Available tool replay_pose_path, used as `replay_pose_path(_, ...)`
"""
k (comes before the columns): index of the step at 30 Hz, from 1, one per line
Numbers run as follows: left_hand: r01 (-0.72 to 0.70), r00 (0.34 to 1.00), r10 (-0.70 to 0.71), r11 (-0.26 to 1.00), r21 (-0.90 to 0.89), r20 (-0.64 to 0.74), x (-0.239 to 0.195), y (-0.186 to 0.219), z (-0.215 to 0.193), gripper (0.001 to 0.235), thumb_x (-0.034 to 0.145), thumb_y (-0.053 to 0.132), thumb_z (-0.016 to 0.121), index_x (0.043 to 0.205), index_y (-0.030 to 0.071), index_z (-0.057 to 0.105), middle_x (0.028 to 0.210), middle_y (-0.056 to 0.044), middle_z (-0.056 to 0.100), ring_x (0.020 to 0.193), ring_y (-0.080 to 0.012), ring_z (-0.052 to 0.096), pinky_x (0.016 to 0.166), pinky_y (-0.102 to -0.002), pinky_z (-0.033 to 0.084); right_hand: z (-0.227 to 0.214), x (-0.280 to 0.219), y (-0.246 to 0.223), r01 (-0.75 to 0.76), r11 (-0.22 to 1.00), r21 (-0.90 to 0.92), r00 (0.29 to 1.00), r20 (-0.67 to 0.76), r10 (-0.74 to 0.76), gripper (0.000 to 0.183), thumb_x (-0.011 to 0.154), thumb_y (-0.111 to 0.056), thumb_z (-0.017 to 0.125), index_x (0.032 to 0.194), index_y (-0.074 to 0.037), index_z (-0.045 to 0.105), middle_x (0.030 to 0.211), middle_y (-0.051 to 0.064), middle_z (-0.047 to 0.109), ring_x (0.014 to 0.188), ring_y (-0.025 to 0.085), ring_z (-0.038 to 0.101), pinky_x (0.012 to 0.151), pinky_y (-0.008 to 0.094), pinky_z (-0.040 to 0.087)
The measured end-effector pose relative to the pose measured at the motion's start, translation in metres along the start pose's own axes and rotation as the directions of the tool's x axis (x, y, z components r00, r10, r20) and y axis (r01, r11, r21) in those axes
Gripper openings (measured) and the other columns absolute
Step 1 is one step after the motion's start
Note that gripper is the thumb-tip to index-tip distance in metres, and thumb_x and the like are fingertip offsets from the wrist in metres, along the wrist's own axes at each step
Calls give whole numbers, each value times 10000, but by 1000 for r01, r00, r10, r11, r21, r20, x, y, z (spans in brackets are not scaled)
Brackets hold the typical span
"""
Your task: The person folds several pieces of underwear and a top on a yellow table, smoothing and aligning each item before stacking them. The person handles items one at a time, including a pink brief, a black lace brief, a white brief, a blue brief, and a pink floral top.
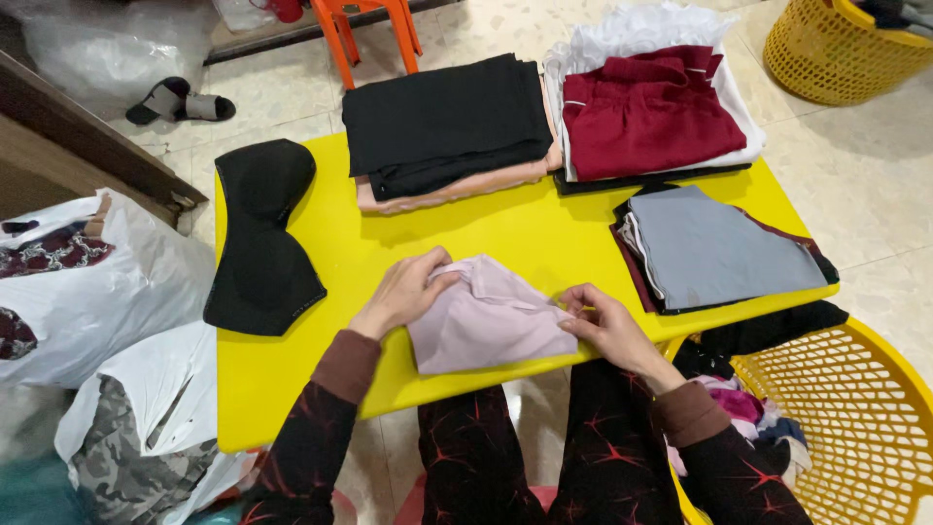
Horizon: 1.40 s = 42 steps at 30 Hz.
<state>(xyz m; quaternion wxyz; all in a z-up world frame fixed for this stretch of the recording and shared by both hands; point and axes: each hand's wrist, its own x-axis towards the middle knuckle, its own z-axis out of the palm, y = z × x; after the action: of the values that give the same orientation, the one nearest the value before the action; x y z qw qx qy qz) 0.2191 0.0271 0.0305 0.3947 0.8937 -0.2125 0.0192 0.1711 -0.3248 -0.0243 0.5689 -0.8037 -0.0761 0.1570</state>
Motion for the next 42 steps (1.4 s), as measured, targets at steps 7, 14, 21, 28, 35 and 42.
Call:
replay_pose_path(7,186,974,-185,983,3,132,23,-39,25,340,907,365,687,1081,73,667,1010,-204,736,973,-417,689,829,-473,542,2,11,20,-94,964,250,985,-115,126,344,876,-23,700,1203,-37,593,928,10,622,768,91,606,685,239,510)
replay_pose_path(14,151,982,-162,982,113,95,33,-30,22,355,859,336,706,1111,88,729,1072,-204,738,1011,-416,681,886,-498,527,23,-7,-18,55,836,-545,926,-285,-247,329,882,-66,722,1190,-26,614,1008,123,648,886,270,656,793,369,539)
replay_pose_path(21,82,996,-86,992,98,39,44,-22,35,250,870,274,751,981,52,719,964,-197,717,970,-392,665,860,-481,517,60,-12,-41,444,445,-778,856,221,-468,490,899,-228,634,1340,-28,556,1352,156,579,1293,325,532,1111,473,398)
replay_pose_path(28,-112,903,238,935,337,-359,33,-21,53,268,861,126,708,1082,-8,637,1099,-201,630,1015,-399,597,869,-468,489,53,-17,-47,524,423,-739,819,301,-489,624,884,-372,629,1375,-2,521,1427,213,529,1340,363,463,1108,514,324)
replay_pose_path(35,-282,956,289,953,112,-54,-15,-8,76,345,840,29,641,1182,-4,604,1248,-203,595,1206,-401,568,1047,-471,465,60,4,-33,498,510,-701,839,244,-486,469,927,-141,618,1373,-8,557,1428,169,569,1360,334,504,1150,420,397)
replay_pose_path(42,-211,969,229,962,174,-96,-24,-12,82,595,891,249,710,1361,-24,467,1448,-277,477,1360,-457,457,1142,-569,341,68,16,-40,455,495,-740,874,267,-405,572,969,-285,594,1470,-39,472,1545,168,452,1432,341,403,1162,479,312)
